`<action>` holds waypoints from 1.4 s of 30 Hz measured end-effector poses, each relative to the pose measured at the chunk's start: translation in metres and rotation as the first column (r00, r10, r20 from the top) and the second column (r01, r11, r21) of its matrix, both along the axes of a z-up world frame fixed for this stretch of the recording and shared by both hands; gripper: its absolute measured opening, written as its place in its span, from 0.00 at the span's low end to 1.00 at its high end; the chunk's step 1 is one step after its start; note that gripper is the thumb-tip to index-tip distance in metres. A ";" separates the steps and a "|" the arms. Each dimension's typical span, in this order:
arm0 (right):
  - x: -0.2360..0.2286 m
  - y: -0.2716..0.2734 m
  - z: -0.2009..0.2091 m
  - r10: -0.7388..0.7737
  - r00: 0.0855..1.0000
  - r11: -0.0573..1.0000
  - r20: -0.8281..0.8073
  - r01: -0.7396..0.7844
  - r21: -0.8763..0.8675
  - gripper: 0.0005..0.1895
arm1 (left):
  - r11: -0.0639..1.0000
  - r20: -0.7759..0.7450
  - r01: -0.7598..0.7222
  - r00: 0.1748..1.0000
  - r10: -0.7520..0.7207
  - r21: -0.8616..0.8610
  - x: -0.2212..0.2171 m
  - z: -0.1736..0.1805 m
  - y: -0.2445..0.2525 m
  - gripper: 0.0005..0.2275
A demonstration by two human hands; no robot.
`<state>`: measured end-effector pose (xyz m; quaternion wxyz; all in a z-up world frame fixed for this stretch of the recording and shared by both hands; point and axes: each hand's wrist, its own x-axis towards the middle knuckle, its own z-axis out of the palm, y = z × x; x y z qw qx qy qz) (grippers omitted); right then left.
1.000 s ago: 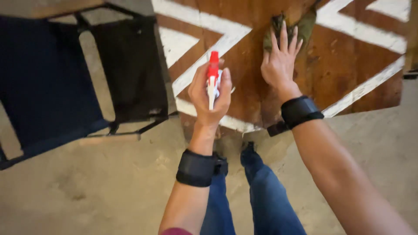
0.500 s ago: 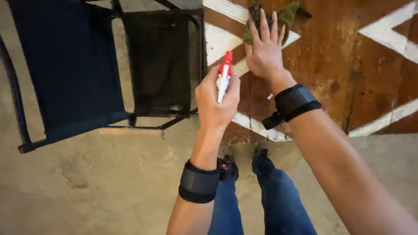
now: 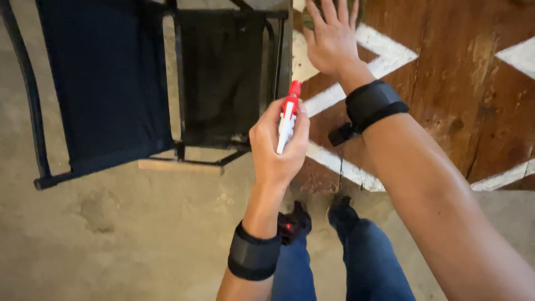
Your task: The person sprays liquid from a white bottle with a red nozzle onto wooden tables and wipes the surfaces with a green cloth. The person moves between two tables with white geometric patterns, repeatedly spraying and wiping different sections.
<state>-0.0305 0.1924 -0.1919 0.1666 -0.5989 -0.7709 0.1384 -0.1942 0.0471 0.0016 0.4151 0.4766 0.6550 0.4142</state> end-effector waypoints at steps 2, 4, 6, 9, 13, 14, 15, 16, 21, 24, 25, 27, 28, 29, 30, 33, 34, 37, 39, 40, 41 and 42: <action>-0.011 -0.013 0.005 0.065 0.998 0.997 -0.011 -0.065 -0.046 0.28 | 0.998 0.020 -0.008 1.000 0.009 -0.058 -0.004 0.004 -0.007 0.06; -0.015 -0.010 0.018 0.128 0.992 0.991 -0.019 -0.129 -0.034 0.28 | 0.998 0.042 -0.014 0.999 0.016 -0.058 -0.002 0.005 -0.001 0.06; -0.020 -0.033 0.029 0.236 0.972 0.972 -0.017 -0.236 -0.015 0.32 | 0.999 -0.055 0.033 0.998 -0.032 0.002 -0.002 0.006 -0.006 0.07; -0.016 -0.057 0.036 0.284 0.958 0.958 -0.044 -0.285 -0.024 0.33 | 0.999 0.096 0.047 0.994 -0.047 0.004 0.008 0.008 -0.009 0.06; 0.002 -0.081 0.041 0.215 0.972 0.976 -0.091 -0.216 -0.008 0.33 | 0.997 0.073 0.069 0.995 -0.066 -0.044 0.022 0.016 -0.016 0.06; 0.009 -0.086 0.044 0.154 0.987 0.987 -0.048 -0.156 -0.039 0.33 | 0.995 0.074 0.083 0.994 -0.079 -0.062 0.025 0.020 -0.018 0.06; 0.016 -0.086 0.047 0.093 0.996 0.994 0.000 -0.093 -0.059 0.33 | 0.993 0.076 0.098 0.993 -0.093 -0.072 0.029 0.024 -0.017 0.06; 0.030 -0.087 0.039 0.085 0.996 0.995 0.002 -0.085 -0.057 0.33 | 0.992 0.078 0.106 0.992 -0.101 -0.069 0.030 0.024 -0.019 0.06; 0.107 -0.109 0.031 -0.154 0.961 0.952 0.228 0.206 -0.228 0.29 | 0.996 0.090 0.078 0.993 -0.074 -0.046 0.032 0.013 -0.033 0.06; 0.141 -0.127 0.026 -0.222 0.948 0.945 0.229 0.267 -0.191 0.32 | 0.997 0.103 0.081 0.992 -0.078 -0.019 0.026 0.011 -0.040 0.07; 0.141 -0.130 0.025 -0.220 0.948 0.944 0.229 0.266 -0.194 0.32 | 0.997 0.103 0.079 0.992 -0.077 -0.022 0.024 0.012 -0.043 0.07; 0.139 -0.132 0.023 -0.299 0.945 0.930 0.136 0.320 -0.180 0.30 | 0.996 0.107 0.072 0.992 -0.065 -0.055 0.020 0.014 -0.047 0.06; 0.131 -0.128 0.018 -0.297 0.945 0.932 0.135 0.318 -0.177 0.30 | 0.996 0.107 0.069 0.992 -0.063 -0.051 0.018 0.014 -0.050 0.06; 0.124 -0.122 0.013 -0.354 0.926 0.908 0.132 0.374 -0.191 0.29 | 0.996 0.111 0.073 0.992 -0.066 -0.058 0.016 0.013 -0.052 0.06; 0.118 -0.117 0.009 -0.409 0.903 0.880 0.129 0.428 -0.206 0.29 | 0.995 0.116 0.077 0.991 -0.070 -0.064 0.014 0.013 -0.054 0.06; 0.066 -0.112 0.019 -0.360 0.922 0.888 0.144 0.386 -0.250 0.30 | 0.995 0.092 0.060 0.994 -0.053 -0.080 0.008 0.010 -0.060 0.07; 0.050 -0.113 0.021 -0.358 0.923 0.887 0.141 0.383 -0.257 0.30 | 0.995 0.087 0.058 0.995 -0.051 -0.085 0.005 0.009 -0.062 0.07; 0.015 -0.113 0.032 -0.233 0.968 0.942 0.097 0.249 -0.223 0.31 | 0.998 0.114 0.050 0.992 -0.045 -0.035 0.001 0.007 -0.065 0.07; 0.001 -0.115 0.042 -0.215 0.969 0.939 0.119 0.238 -0.247 0.31 | 0.997 0.070 0.054 0.996 -0.050 -0.057 -0.002 0.006 -0.067 0.07; -0.003 -0.118 0.044 -0.216 0.969 0.939 0.123 0.241 -0.247 0.31 | 0.997 0.074 0.056 0.996 -0.052 -0.058 -0.001 0.005 -0.068 0.07; -0.009 -0.124 0.046 -0.147 0.982 0.951 0.120 0.174 -0.257 0.29 | 0.997 0.100 0.053 0.994 -0.048 -0.048 -0.002 0.003 -0.071 0.07; -0.014 -0.129 0.048 -0.078 0.990 0.958 0.115 0.106 -0.267 0.27 | 0.998 0.126 0.050 0.991 -0.045 -0.037 -0.002 0.002 -0.074 0.07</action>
